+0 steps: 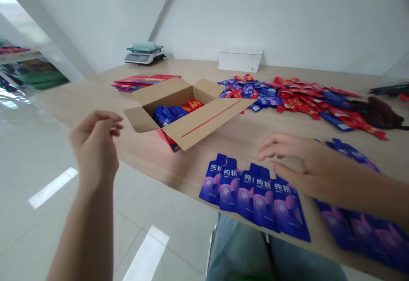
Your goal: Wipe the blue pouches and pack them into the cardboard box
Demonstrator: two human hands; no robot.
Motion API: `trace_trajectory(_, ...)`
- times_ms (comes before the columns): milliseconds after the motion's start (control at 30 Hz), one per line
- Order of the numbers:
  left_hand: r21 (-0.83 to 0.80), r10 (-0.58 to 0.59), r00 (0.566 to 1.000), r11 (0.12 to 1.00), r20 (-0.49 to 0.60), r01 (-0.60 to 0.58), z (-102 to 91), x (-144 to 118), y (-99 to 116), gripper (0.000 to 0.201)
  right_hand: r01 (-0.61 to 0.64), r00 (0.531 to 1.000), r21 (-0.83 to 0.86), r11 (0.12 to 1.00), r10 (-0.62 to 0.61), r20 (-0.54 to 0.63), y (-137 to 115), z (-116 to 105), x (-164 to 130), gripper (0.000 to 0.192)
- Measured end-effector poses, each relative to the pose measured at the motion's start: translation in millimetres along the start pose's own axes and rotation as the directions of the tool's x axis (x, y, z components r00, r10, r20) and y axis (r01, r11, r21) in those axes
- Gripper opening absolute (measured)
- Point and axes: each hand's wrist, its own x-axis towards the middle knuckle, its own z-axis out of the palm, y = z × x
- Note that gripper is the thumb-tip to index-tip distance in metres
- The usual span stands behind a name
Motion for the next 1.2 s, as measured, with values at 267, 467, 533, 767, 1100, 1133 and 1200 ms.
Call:
trace_trajectory(267, 0.215, -0.352, 0.848, 0.933, 0.397, 0.287, 32.5, -142.6, 41.8, 0.017, -0.053, 0.996, -0.193, 0.98, 0.067, 0.063, -34.5, 95.9, -26.5, 0.045)
trace_trajectory(467, 0.479, -0.475, 0.687, 0.853, 0.549, 0.207, 81.1, -166.9, 43.5, 0.034, -0.019, 0.996, -0.339, 0.941, 0.048, 0.08, -33.7, 141.4, -32.3, 0.066)
trace_trajectory(533, 0.476, -0.509, 0.636, 0.845, 0.58, 0.243, 85.1, -164.7, 41.1, 0.029, -0.011, 0.998, -0.325, 0.946, 0.033, 0.062, -29.0, 142.6, -38.6, 0.062)
trace_trajectory(767, 0.221, -0.563, 0.476, 0.77, 0.676, 0.598, 71.8, -171.3, 33.5, 0.035, 0.051, 0.999, -0.226, 0.973, -0.052, 0.005, -15.8, 136.6, -56.5, 0.054)
trace_trajectory(1100, -0.222, -0.536, 0.194, 0.012, 0.822, 0.975, 84.1, -196.8, 58.2, 0.038, 0.109, 0.94, -0.139, 0.984, -0.148, -0.308, -12.6, 134.5, -43.8, 0.039)
trace_trajectory(1133, -0.231, -0.547, 0.173, -0.039, 0.819, 0.972, 88.2, -197.1, 61.5, 0.037, 0.124, 0.929, -0.138, 0.983, -0.164, -0.331, -16.4, 138.2, -42.1, 0.037)
trace_trajectory(1200, -0.266, -0.565, 0.157, -0.116, 0.81, 0.957, 94.1, -197.2, 66.4, 0.033, 0.143, 0.915, -0.118, 0.983, -0.176, -0.362, -24.5, 144.0, -40.3, 0.034)
